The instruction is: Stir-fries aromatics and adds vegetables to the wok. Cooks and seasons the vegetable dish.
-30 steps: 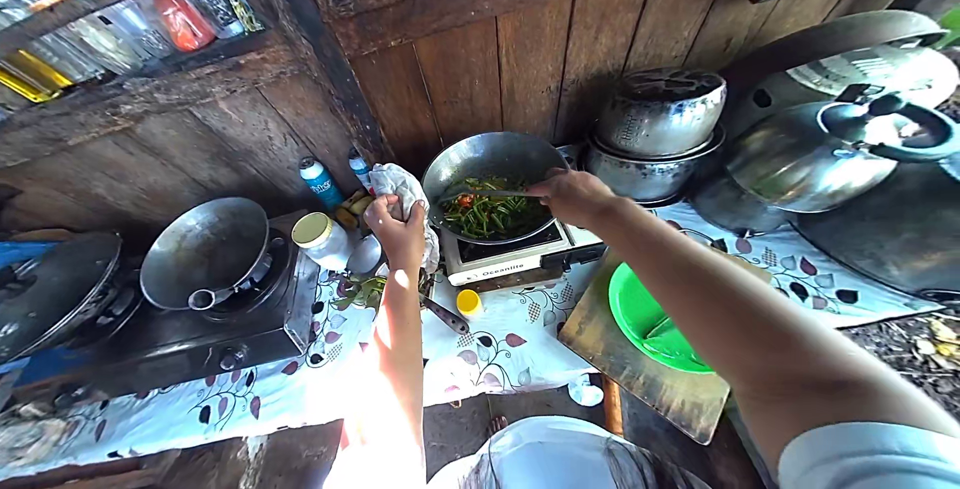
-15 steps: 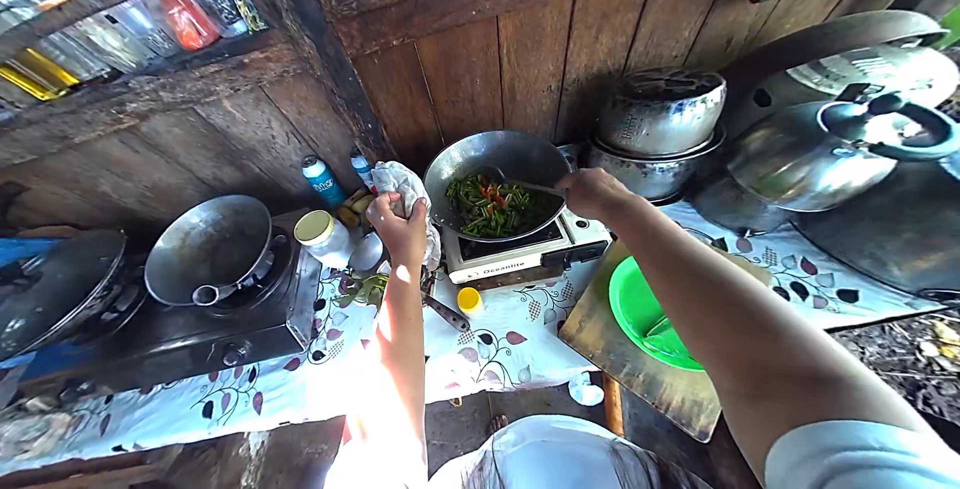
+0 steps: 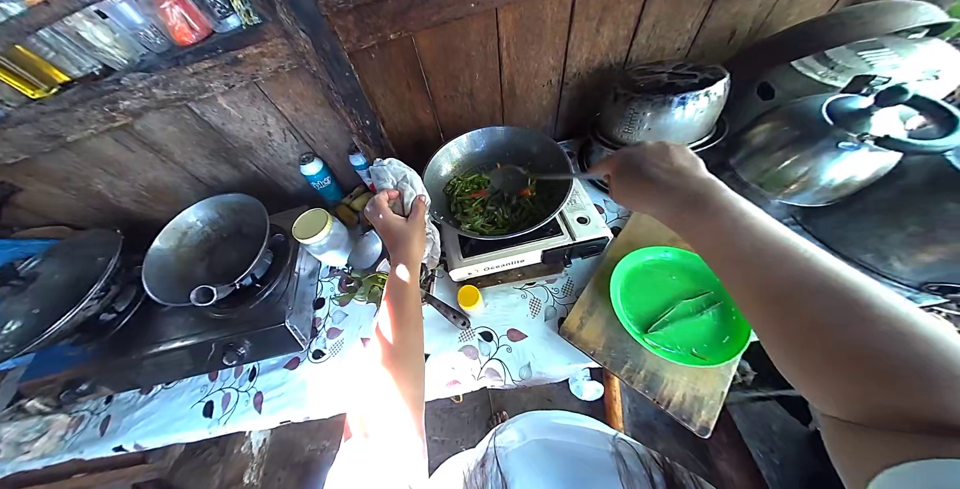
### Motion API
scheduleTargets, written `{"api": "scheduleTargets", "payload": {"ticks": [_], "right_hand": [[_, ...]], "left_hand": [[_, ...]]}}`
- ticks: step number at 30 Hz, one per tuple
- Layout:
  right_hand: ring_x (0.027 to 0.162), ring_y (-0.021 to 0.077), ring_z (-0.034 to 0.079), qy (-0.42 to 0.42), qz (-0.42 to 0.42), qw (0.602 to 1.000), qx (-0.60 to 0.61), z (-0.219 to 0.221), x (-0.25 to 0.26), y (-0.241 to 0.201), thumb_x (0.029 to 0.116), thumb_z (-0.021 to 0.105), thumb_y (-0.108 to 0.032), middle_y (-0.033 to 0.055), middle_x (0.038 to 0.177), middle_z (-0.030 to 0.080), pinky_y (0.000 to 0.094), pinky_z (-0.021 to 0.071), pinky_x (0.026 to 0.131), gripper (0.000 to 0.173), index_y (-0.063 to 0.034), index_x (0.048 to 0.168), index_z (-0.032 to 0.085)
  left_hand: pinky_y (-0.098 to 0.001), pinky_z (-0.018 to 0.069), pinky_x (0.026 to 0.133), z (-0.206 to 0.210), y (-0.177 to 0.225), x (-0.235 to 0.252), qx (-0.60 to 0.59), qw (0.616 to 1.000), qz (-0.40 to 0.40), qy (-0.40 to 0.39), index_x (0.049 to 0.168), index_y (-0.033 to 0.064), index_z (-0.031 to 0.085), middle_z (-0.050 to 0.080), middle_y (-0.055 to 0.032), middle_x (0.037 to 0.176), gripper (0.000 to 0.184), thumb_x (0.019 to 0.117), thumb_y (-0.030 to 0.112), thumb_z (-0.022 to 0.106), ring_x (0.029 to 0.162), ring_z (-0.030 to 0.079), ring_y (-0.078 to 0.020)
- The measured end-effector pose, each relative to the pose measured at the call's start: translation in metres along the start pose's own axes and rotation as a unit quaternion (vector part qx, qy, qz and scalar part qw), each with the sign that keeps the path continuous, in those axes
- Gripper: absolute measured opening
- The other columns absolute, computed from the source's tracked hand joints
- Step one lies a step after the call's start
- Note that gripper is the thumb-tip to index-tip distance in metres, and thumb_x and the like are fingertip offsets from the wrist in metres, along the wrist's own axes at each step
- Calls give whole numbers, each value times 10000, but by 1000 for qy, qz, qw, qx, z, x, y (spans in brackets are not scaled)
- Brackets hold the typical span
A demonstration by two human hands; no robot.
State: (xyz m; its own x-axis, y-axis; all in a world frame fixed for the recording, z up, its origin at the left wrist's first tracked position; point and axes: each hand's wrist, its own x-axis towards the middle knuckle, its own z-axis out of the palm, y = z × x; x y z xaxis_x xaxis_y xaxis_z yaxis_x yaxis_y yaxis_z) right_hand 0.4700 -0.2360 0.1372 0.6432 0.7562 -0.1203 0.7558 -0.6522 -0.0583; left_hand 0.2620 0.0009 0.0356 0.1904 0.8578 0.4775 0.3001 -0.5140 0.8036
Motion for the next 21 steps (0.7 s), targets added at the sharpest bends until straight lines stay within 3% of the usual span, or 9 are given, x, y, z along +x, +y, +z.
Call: {"api": "scheduleTargets", "payload": {"ticks": [2, 4, 6, 10, 13, 15, 18, 21], "right_hand": [[1067, 507, 664, 6, 48, 999, -16, -14, -4, -11, 1001, 524, -25, 282, 1108, 699, 693, 506, 780, 263, -54, 1156, 734], [1018, 491, 673, -12, 100, 994, -50, -22, -6, -30, 982, 530, 2, 287, 1041, 683, 648, 516, 717, 161, 52, 994, 682], [1011, 501, 663, -41, 127, 990, -53, -20, -9, -48, 975, 554, 0, 304, 1031, 669, 648, 502, 706, 143, 99, 940, 652], [1048, 461, 665, -103, 86, 989, -66, -29, -20, -67, 998, 549, -66, 279, 1063, 673, 622, 514, 747, 185, 71, 956, 666], [1040, 471, 666, -67, 60, 995, -41, -42, -19, -62, 986, 604, -115, 278, 1044, 683, 654, 508, 755, 175, 35, 933, 676], [1044, 483, 664, -34, 76, 996, -34, -43, -12, -61, 998, 550, -79, 296, 1053, 674, 656, 507, 735, 185, 52, 936, 664], [1075, 505, 651, -21, 131, 991, -17, -20, 9, -58, 997, 510, -14, 319, 1088, 664, 655, 503, 750, 188, 109, 958, 648], [1089, 523, 649, -31, 127, 991, 17, 17, 22, -44, 993, 521, -25, 331, 1123, 667, 696, 504, 780, 192, 102, 1000, 664]], "left_hand": [[-441, 405, 1082, 1, 0, -1, 2, 1000, 8, 8, 1213, -64, 573, 531, -281, 1305, 474, 859, 153, 801, 1264, 499, -354], [-445, 406, 1078, 1, 1, -2, 3, 1000, 9, 11, 1222, -69, 572, 532, -285, 1302, 479, 863, 153, 798, 1257, 501, -360], [-444, 410, 1074, 1, 1, -3, 5, 1000, 8, 11, 1231, -62, 570, 528, -285, 1307, 482, 866, 158, 794, 1256, 501, -358], [-446, 418, 1068, 2, 0, -3, 2, 1000, 1, 14, 1235, -52, 571, 532, -276, 1307, 490, 866, 169, 804, 1254, 505, -352], [-437, 423, 1065, 3, 0, -3, -12, 1000, 1, 19, 1233, -59, 565, 523, -275, 1311, 484, 866, 154, 799, 1248, 506, -345], [-434, 427, 1057, 2, -1, -3, -7, 1000, 4, 23, 1233, -62, 570, 529, -273, 1298, 490, 864, 163, 801, 1238, 510, -342], [-433, 428, 1057, 0, 1, -3, -6, 1000, -8, 15, 1244, -46, 566, 518, -265, 1314, 488, 875, 174, 797, 1239, 508, -336], [-433, 425, 1058, 0, 1, -3, -14, 1000, -11, 9, 1243, -40, 563, 512, -260, 1320, 494, 871, 174, 807, 1243, 503, -333]]}}
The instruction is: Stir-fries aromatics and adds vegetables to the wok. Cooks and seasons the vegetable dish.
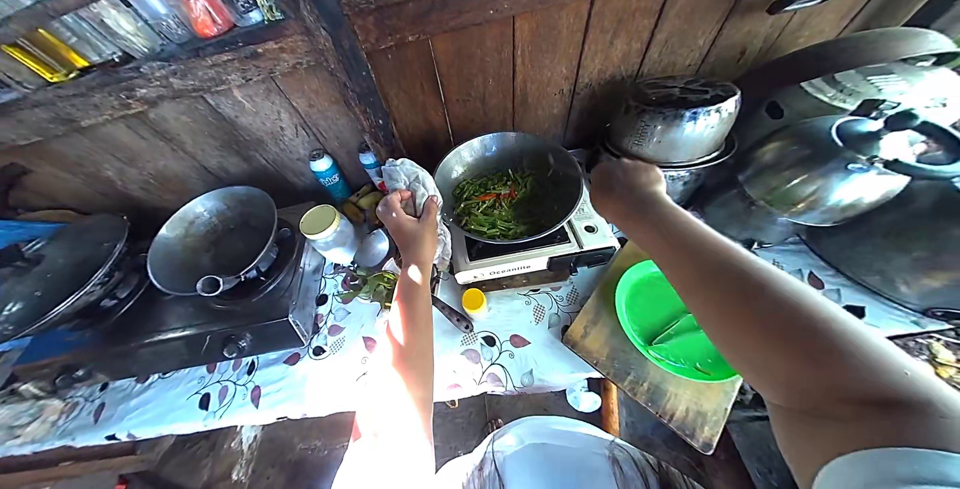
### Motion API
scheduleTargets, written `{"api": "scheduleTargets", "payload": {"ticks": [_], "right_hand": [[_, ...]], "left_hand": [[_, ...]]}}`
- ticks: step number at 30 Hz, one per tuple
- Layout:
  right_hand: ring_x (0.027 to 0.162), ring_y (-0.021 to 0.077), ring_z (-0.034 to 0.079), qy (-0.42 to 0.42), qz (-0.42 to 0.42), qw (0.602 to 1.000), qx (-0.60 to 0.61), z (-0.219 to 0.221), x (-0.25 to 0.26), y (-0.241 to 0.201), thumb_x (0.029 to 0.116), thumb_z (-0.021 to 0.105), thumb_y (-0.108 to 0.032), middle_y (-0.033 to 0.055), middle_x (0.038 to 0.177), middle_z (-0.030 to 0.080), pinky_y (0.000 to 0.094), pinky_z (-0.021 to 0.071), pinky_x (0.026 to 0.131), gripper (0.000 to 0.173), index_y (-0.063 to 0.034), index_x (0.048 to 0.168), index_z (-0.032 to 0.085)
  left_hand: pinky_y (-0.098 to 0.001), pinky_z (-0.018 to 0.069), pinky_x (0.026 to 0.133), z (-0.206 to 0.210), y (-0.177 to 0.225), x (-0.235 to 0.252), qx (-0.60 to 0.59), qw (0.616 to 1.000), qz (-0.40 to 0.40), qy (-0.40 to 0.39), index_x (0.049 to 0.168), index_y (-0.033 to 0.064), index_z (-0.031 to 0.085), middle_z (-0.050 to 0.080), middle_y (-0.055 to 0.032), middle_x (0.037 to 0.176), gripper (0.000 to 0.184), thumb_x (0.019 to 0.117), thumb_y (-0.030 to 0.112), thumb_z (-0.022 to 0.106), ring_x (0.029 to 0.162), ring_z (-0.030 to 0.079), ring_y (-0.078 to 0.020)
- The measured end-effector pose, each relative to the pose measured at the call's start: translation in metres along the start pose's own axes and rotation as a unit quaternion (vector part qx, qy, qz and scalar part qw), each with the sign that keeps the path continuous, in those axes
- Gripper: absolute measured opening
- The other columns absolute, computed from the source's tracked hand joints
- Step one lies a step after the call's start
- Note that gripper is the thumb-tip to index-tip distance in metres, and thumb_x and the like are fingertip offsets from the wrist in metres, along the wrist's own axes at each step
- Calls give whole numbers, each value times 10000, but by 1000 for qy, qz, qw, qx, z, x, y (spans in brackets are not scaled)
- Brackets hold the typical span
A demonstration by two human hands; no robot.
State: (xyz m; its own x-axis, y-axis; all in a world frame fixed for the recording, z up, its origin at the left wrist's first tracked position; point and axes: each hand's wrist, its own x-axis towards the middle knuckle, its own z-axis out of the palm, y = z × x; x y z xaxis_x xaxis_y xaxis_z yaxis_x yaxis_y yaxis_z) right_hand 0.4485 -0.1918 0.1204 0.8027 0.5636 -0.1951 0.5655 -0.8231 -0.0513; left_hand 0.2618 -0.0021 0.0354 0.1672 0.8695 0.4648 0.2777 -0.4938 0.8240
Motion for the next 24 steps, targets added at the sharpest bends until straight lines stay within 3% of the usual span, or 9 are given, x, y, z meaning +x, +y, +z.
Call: {"api": "scheduleTargets", "payload": {"ticks": [3, 5, 8, 11, 14, 16, 20, 24], "right_hand": [[1102, 511, 653, -20, -51, 998, 12, -4, -4, 16, 985, 561, -66, 289, 1151, 689, 727, 499, 806, 220, -22, 1130, 721], [1075, 519, 655, -1, -86, 996, -3, -23, -15, 29, 1007, 559, -102, 273, 1121, 702, 742, 487, 786, 226, -85, 1146, 737], [1093, 468, 664, 5, -135, 989, -54, -54, -32, 43, 1041, 555, -143, 214, 1130, 719, 694, 506, 824, 268, -173, 1236, 736], [1067, 425, 672, -19, -159, 981, -109, -60, -35, 43, 1032, 595, -162, 172, 1096, 728, 659, 513, 808, 245, -223, 1209, 753], [1079, 442, 667, -33, -96, 983, -152, -55, -32, 29, 986, 626, -70, 208, 1121, 707, 647, 521, 771, 240, -157, 1178, 740], [1071, 459, 669, -7, -61, 989, -137, -53, -27, 26, 982, 559, 3, 234, 1120, 701, 644, 521, 750, 263, -83, 1158, 734], [994, 507, 665, 31, -11, 995, -97, -44, -18, 15, 976, 550, 7, 303, 1020, 673, 660, 494, 694, 137, 67, 955, 671], [1008, 507, 657, -32, -2, 996, -89, -41, -41, -5, 970, 587, -30, 318, 1023, 663, 661, 492, 718, 155, 101, 915, 649]], "left_hand": [[-436, 426, 1063, -1, -1, 0, -4, 1000, 6, 0, 1230, -52, 565, 507, -273, 1325, 491, 869, 175, 809, 1254, 498, -341], [-427, 426, 1062, 1, -3, 1, -7, 1000, 10, 4, 1230, -53, 566, 507, -269, 1320, 486, 870, 168, 807, 1249, 501, -332], [-427, 419, 1072, 2, -3, 0, -7, 1000, 12, 10, 1229, -51, 570, 516, -271, 1319, 480, 869, 164, 804, 1261, 500, -332], [-425, 418, 1073, 3, -4, -1, -10, 1000, 8, 11, 1227, -48, 566, 515, -266, 1321, 482, 865, 163, 805, 1268, 492, -330], [-418, 415, 1074, 2, -4, -1, -11, 1000, 6, 8, 1236, -40, 557, 511, -258, 1328, 485, 873, 174, 797, 1271, 489, -321], [-410, 419, 1067, 1, -2, -1, -16, 1000, 2, 9, 1241, -36, 556, 507, -251, 1329, 488, 873, 173, 798, 1262, 492, -311], [-400, 418, 1068, 2, -5, -2, -22, 1000, 10, 16, 1229, -37, 565, 511, -250, 1320, 480, 862, 160, 804, 1253, 497, -305], [-396, 417, 1066, 3, -5, -1, -22, 1000, 14, 14, 1227, -37, 563, 514, -247, 1317, 474, 867, 165, 797, 1251, 497, -302]]}}
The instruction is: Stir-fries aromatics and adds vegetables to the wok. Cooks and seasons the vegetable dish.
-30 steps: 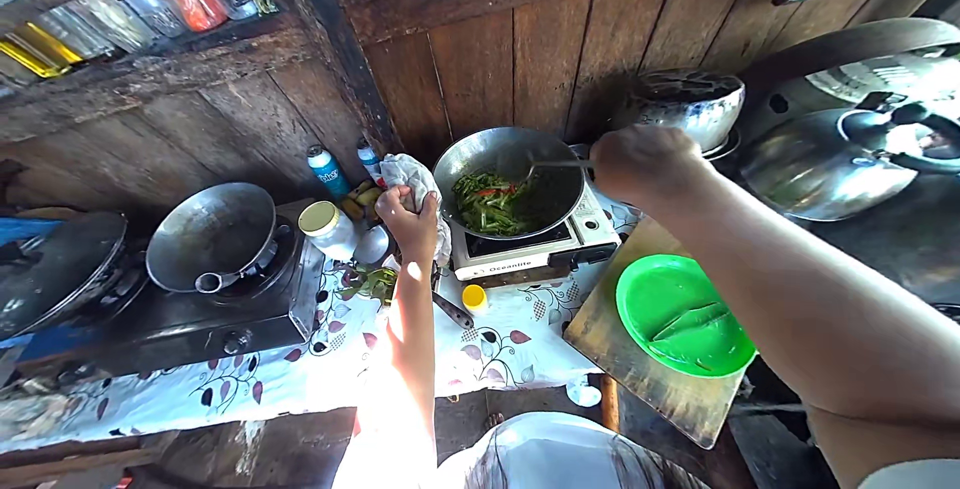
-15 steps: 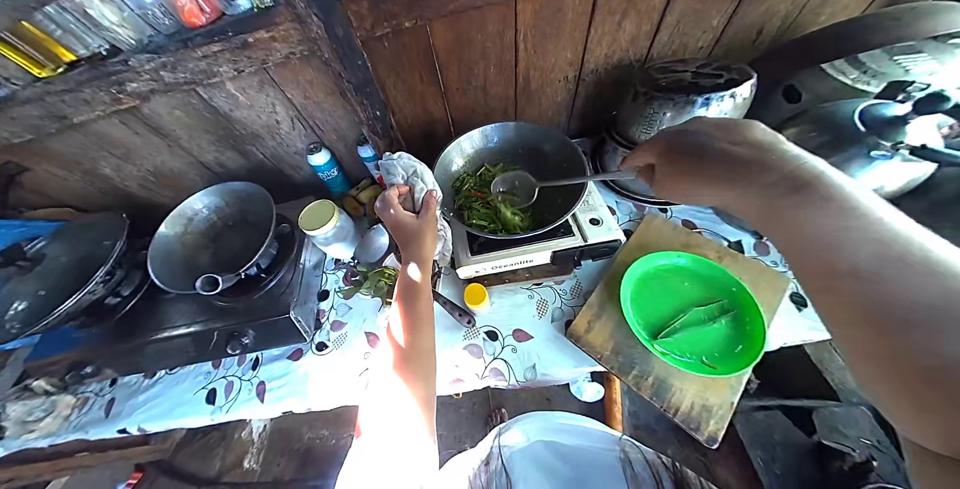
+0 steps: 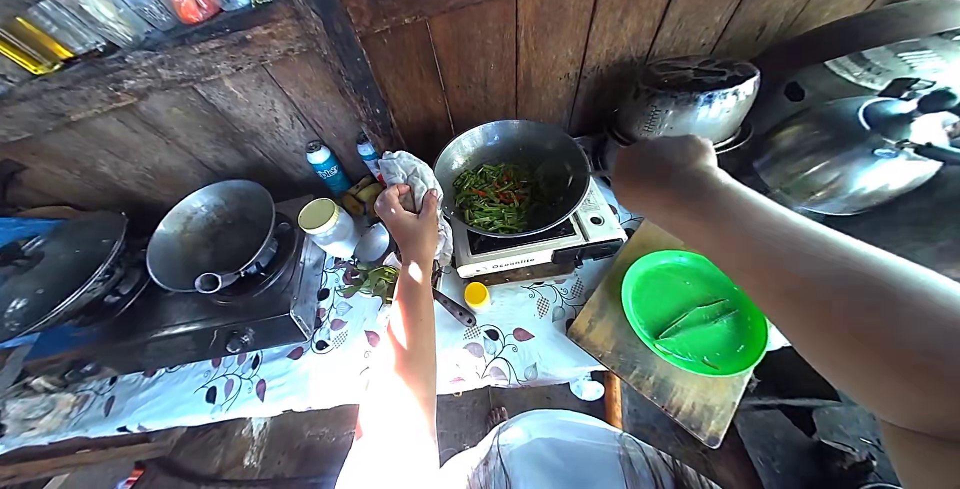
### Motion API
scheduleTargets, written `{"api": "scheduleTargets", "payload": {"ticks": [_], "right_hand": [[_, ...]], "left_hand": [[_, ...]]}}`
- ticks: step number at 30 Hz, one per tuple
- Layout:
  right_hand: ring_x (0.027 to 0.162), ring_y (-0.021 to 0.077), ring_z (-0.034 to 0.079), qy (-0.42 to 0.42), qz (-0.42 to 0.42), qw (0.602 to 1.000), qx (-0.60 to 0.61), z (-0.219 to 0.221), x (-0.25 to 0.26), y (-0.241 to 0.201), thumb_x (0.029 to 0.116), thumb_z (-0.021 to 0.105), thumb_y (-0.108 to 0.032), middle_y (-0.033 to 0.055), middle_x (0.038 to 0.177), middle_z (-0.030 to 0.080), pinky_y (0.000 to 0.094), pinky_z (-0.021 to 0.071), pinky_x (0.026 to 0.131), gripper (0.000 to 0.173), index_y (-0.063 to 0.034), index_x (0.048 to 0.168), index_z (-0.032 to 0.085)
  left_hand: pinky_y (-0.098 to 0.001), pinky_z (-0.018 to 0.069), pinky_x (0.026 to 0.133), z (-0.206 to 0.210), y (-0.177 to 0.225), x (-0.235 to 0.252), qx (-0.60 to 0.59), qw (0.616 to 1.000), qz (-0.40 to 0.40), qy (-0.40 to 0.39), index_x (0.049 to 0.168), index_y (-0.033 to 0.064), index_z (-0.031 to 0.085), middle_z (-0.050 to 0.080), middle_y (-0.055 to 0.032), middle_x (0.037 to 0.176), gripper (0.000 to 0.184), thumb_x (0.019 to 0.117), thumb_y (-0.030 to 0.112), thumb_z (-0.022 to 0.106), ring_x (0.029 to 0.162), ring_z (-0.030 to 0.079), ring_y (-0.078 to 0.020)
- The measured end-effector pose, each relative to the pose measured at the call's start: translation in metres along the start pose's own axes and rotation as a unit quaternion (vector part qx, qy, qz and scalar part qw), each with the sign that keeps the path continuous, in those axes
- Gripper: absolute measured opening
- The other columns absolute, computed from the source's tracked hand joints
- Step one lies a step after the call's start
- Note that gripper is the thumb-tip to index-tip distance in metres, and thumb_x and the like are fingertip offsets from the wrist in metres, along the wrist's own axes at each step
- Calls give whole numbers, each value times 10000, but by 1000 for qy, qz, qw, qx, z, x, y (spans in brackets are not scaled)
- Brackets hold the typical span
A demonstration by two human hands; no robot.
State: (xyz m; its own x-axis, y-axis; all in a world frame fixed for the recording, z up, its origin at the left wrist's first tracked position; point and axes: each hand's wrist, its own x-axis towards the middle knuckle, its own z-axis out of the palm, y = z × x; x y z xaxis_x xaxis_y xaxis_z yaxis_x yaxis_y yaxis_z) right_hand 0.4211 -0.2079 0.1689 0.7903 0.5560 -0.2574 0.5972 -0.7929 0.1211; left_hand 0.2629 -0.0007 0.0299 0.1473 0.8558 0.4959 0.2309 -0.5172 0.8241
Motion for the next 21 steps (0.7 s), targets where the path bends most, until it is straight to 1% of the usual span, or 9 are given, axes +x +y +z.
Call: {"api": "scheduleTargets", "payload": {"ticks": [2, 5, 6, 8, 10, 11, 14, 19, 21], "right_hand": [[1000, 485, 669, -11, -29, 999, -13, -9, -13, 1, 980, 603, -80, 286, 1004, 679, 651, 503, 714, 162, 50, 908, 666], [1020, 488, 666, 22, -58, 998, 0, -17, -9, 11, 994, 593, -103, 272, 1018, 689, 671, 500, 730, 143, -9, 983, 700], [1032, 496, 665, 35, -50, 998, 8, -16, -2, 12, 1007, 565, -99, 280, 1033, 688, 673, 501, 733, 167, 2, 992, 697], [1037, 502, 661, 46, -9, 998, 29, -5, 17, 7, 995, 539, -53, 304, 1045, 674, 666, 499, 721, 177, 64, 958, 667], [1056, 526, 647, 37, 22, 997, 61, 15, 33, 1, 972, 566, -17, 339, 1077, 659, 685, 491, 742, 164, 124, 952, 648], [1073, 537, 640, 26, 21, 997, 76, 25, 37, 0, 968, 568, -17, 351, 1099, 654, 702, 488, 760, 167, 129, 971, 648], [1105, 497, 654, -14, -30, 997, 74, 31, 30, -4, 981, 572, -67, 302, 1129, 680, 687, 509, 805, 174, 54, 1029, 688], [1040, 444, 684, 26, -88, 996, 15, 5, -12, 0, 999, 523, -44, 235, 1066, 704, 616, 526, 729, 229, -56, 1117, 719], [1017, 436, 688, 20, -108, 994, -6, 5, -16, -1, 1002, 538, -59, 218, 1054, 706, 607, 531, 715, 229, -86, 1130, 725]], "left_hand": [[-396, 415, 1069, 0, -2, 0, -2, 1000, 4, 0, 1221, -41, 563, 513, -247, 1321, 470, 868, 164, 797, 1252, 497, -302], [-392, 426, 1060, 1, -5, 1, -6, 1000, 8, 1, 1215, -36, 565, 520, -240, 1303, 481, 858, 178, 805, 1244, 503, -296], [-400, 427, 1060, 1, -5, 1, -2, 1000, 6, 0, 1216, -36, 566, 522, -244, 1304, 480, 860, 183, 803, 1247, 503, -302], [-420, 428, 1059, -2, -1, 0, 7, 1000, 1, -6, 1224, -49, 567, 522, -262, 1309, 480, 871, 185, 793, 1245, 506, -323], [-422, 426, 1057, -3, 1, -1, 13, 1000, -2, -10, 1223, -46, 563, 520, -262, 1307, 482, 872, 186, 798, 1238, 507, -325], [-419, 427, 1055, -3, 1, -1, 13, 1000, -2, -9, 1221, -44, 562, 519, -261, 1307, 478, 874, 185, 798, 1235, 508, -321], [-415, 427, 1057, -3, 1, -1, 9, 1000, -5, -10, 1215, -35, 562, 512, -254, 1321, 465, 874, 175, 798, 1243, 503, -315], [-416, 427, 1055, -1, -3, -1, 9, 1000, 6, -5, 1209, -38, 571, 527, -249, 1298, 462, 873, 192, 790, 1237, 507, -315], [-417, 428, 1058, 0, -2, -1, 7, 1000, 4, -1, 1215, -49, 569, 524, -257, 1305, 466, 874, 181, 790, 1242, 506, -320]]}}
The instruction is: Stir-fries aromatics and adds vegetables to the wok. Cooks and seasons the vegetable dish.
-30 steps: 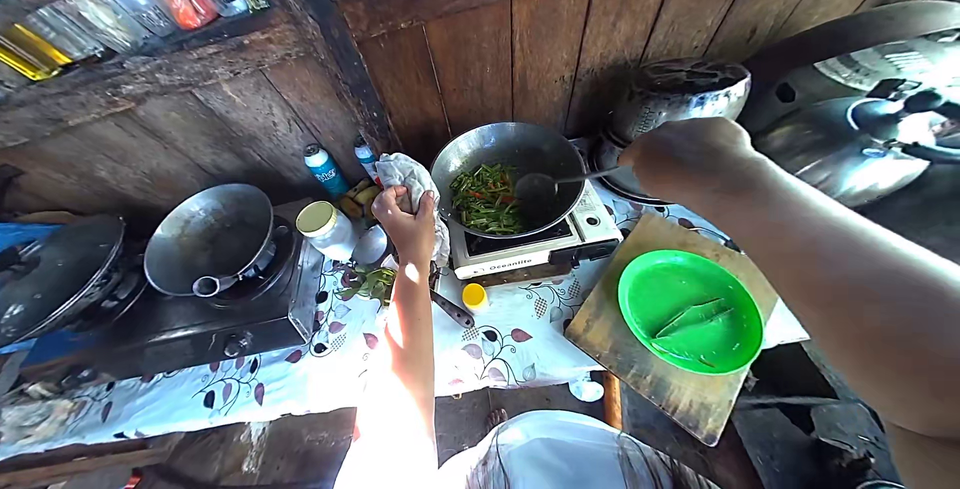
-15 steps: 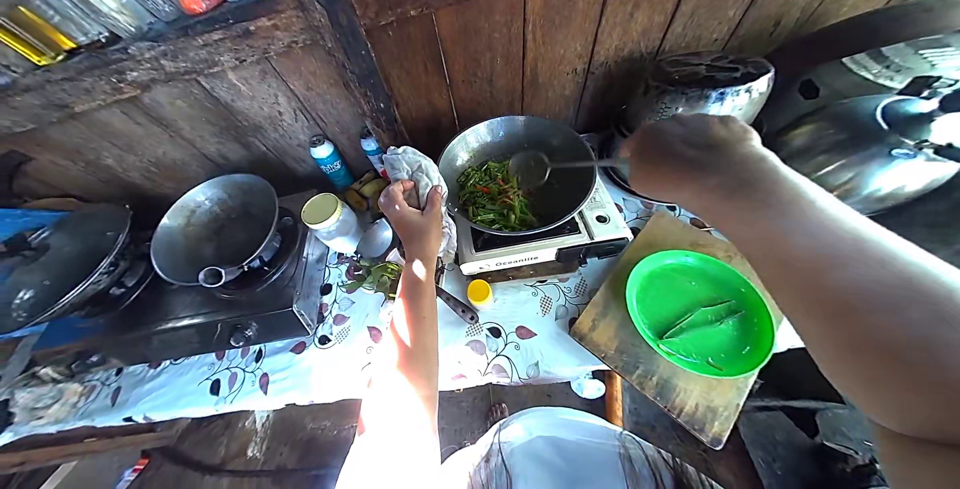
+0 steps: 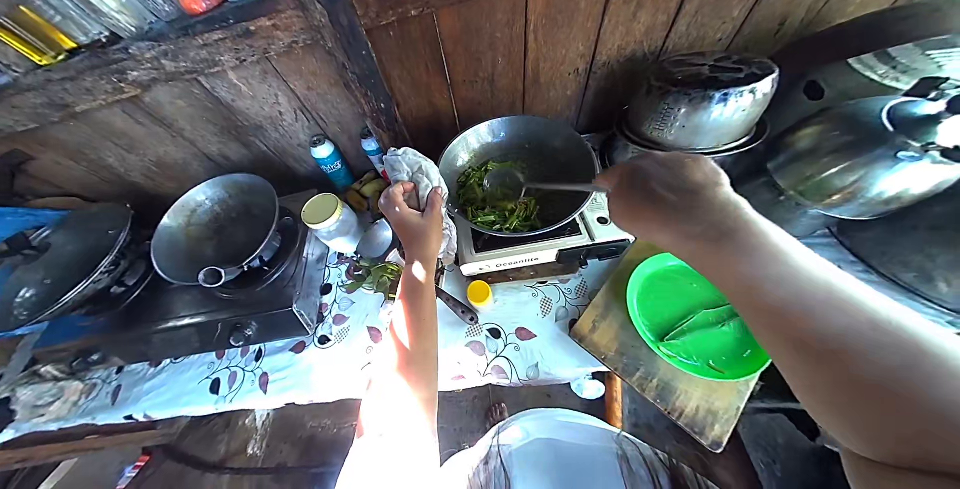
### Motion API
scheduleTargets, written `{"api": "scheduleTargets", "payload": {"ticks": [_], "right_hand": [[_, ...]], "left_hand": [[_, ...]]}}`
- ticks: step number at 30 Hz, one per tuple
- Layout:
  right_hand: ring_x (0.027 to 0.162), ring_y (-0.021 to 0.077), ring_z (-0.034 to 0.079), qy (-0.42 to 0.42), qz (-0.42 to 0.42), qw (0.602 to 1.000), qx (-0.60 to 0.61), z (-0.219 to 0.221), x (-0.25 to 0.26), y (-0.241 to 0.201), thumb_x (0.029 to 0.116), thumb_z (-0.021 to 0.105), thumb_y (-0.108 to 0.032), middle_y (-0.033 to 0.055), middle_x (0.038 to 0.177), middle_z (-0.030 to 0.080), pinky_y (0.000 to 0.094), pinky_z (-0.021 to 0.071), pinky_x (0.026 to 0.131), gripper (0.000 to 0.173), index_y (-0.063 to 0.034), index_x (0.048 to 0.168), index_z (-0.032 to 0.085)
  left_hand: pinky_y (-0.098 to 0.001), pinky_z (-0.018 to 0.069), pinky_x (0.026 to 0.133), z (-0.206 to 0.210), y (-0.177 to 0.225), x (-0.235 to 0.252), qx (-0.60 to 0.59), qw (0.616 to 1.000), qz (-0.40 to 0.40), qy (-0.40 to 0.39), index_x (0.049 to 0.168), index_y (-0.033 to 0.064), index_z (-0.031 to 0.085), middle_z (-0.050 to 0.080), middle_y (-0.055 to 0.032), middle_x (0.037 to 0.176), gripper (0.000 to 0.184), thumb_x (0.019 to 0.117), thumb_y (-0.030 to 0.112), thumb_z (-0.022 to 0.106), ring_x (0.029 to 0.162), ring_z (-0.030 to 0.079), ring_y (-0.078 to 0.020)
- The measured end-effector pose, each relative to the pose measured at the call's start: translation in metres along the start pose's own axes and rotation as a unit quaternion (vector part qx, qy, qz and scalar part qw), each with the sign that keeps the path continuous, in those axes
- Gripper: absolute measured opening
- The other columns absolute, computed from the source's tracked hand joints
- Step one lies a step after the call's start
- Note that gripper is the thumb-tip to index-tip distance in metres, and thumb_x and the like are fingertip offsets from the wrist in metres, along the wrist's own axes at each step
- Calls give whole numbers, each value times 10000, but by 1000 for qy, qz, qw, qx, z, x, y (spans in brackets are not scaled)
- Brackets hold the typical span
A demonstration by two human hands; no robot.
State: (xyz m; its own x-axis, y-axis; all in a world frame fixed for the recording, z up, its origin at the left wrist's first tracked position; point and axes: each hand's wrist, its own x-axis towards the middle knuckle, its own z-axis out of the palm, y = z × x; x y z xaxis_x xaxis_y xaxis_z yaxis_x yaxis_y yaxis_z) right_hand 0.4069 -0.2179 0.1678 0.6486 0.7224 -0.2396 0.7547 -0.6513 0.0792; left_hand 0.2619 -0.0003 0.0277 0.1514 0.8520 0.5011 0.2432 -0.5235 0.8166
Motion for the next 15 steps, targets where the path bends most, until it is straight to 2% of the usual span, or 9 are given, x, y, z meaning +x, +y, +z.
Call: {"api": "scheduleTargets", "payload": {"ticks": [3, 8, 11, 13, 15], "right_hand": [[1013, 432, 689, -24, 2, 999, -20, 16, 15, -8, 993, 533, -20, 211, 1069, 706, 597, 532, 713, 258, -93, 1154, 722], [1047, 492, 669, 42, 66, 996, 42, 20, 42, 8, 977, 531, 19, 276, 1116, 684, 661, 522, 724, 223, -8, 1113, 706], [1026, 509, 666, 65, 120, 989, 62, 26, 58, 9, 970, 547, 11, 311, 1087, 665, 655, 505, 706, 130, 77, 1009, 652], [1091, 535, 635, 45, 130, 986, 97, 41, 73, 4, 974, 548, -2, 340, 1166, 637, 695, 500, 767, 172, 108, 1062, 648], [1129, 532, 635, 22, 103, 984, 147, 55, 84, -4, 987, 531, -23, 323, 1196, 658, 713, 501, 806, 217, 60, 1126, 676]], "left_hand": [[-416, 426, 1059, -1, 0, 0, 2, 1000, 0, -1, 1214, -45, 565, 524, -252, 1302, 472, 872, 185, 794, 1240, 506, -318], [-426, 424, 1059, -3, 1, 1, 6, 1000, 1, -12, 1217, -42, 568, 518, -260, 1309, 471, 872, 190, 789, 1243, 501, -329], [-421, 431, 1056, -2, 2, 0, 5, 1000, -3, -9, 1219, -40, 566, 512, -263, 1323, 467, 876, 185, 790, 1247, 503, -328], [-424, 435, 1053, -3, 3, 0, 8, 1000, -6, -10, 1222, -36, 569, 511, -263, 1328, 465, 879, 186, 790, 1249, 504, -329], [-431, 426, 1061, -3, 4, 0, 10, 1000, -10, -17, 1228, -35, 568, 508, -262, 1327, 472, 879, 191, 791, 1253, 499, -330]]}}
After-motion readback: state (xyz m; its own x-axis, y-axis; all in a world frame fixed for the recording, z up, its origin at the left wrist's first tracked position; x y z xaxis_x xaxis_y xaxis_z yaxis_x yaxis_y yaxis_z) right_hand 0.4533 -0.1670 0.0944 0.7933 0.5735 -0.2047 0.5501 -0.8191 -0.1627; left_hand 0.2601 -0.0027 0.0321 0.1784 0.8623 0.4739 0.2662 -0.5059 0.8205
